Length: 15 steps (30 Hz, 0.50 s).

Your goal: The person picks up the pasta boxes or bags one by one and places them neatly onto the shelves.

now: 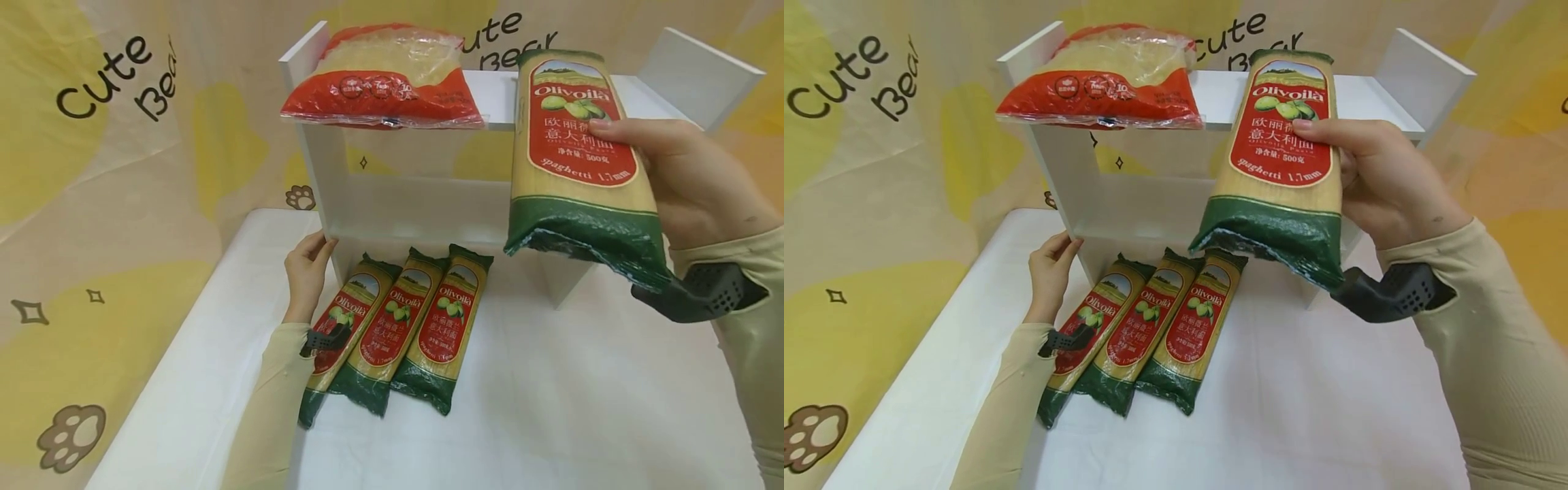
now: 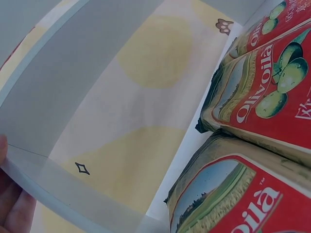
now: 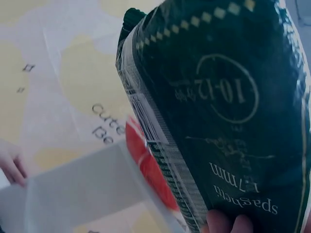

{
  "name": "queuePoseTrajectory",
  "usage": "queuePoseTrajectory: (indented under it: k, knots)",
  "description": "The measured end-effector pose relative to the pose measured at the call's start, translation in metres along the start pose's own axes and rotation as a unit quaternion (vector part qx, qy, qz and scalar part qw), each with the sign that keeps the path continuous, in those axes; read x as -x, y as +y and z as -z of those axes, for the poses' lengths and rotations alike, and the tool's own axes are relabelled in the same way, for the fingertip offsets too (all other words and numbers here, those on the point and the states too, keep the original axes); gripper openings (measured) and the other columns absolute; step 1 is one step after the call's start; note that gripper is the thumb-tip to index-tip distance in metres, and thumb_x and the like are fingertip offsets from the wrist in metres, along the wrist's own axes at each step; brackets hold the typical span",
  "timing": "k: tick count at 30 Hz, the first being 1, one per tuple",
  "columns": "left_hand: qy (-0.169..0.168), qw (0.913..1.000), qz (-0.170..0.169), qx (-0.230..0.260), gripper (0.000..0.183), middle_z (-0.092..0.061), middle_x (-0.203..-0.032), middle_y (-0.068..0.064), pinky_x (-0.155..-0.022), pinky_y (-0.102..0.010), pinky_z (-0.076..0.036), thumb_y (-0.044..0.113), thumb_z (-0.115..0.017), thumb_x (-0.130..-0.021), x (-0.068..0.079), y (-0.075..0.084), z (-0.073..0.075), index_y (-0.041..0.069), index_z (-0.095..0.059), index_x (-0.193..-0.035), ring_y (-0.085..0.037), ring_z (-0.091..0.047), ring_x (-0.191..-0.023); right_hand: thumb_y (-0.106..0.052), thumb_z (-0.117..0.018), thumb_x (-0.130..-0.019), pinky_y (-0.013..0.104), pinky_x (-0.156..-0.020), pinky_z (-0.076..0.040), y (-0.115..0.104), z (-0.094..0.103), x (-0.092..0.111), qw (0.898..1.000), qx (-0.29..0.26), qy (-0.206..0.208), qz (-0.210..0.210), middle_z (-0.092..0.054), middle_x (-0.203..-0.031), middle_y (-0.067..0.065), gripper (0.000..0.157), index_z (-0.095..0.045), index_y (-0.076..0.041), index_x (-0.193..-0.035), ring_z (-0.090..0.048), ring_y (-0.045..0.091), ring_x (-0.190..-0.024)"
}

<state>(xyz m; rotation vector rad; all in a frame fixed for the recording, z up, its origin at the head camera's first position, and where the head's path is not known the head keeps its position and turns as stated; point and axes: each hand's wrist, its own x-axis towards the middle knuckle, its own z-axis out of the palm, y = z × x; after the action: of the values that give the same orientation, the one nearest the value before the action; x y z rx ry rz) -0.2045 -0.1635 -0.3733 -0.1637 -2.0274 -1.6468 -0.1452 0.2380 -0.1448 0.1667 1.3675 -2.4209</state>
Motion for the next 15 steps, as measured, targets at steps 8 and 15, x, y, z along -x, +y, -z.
queuePoseTrajectory:
  k: [8, 15]
  knots:
    - [-0.004, 1.0000, 0.004, 0.001, 0.026, -0.066, -0.113, -0.018, -0.085, -0.025, -0.052, 0.006, -0.065, -0.091, -0.001, -0.001, -0.001, -0.003, -0.067, -0.115, -0.016, -0.065, -0.096, -0.020, -0.062, -0.093, 0.048, -0.077, -0.055, -0.021, -0.007, -0.026, 0.995, 0.091, 0.026, 0.003, -0.063, -0.122, 0.002, 0.051, -0.036, -0.030, -0.135, -0.066, 0.032, -0.100]
    - [-0.006, 0.9997, 0.000, -0.025, 0.025, -0.065, -0.112, -0.022, -0.084, -0.025, -0.053, 0.002, -0.062, -0.091, 0.006, 0.030, -0.001, -0.008, -0.065, -0.115, -0.022, -0.066, -0.096, -0.026, -0.064, -0.092, 0.043, -0.073, -0.057, -0.039, -0.018, -0.043, 0.985, 0.166, 0.044, -0.018, -0.064, -0.117, 0.001, 0.060, -0.027, -0.035, -0.138, -0.067, 0.029, -0.095]
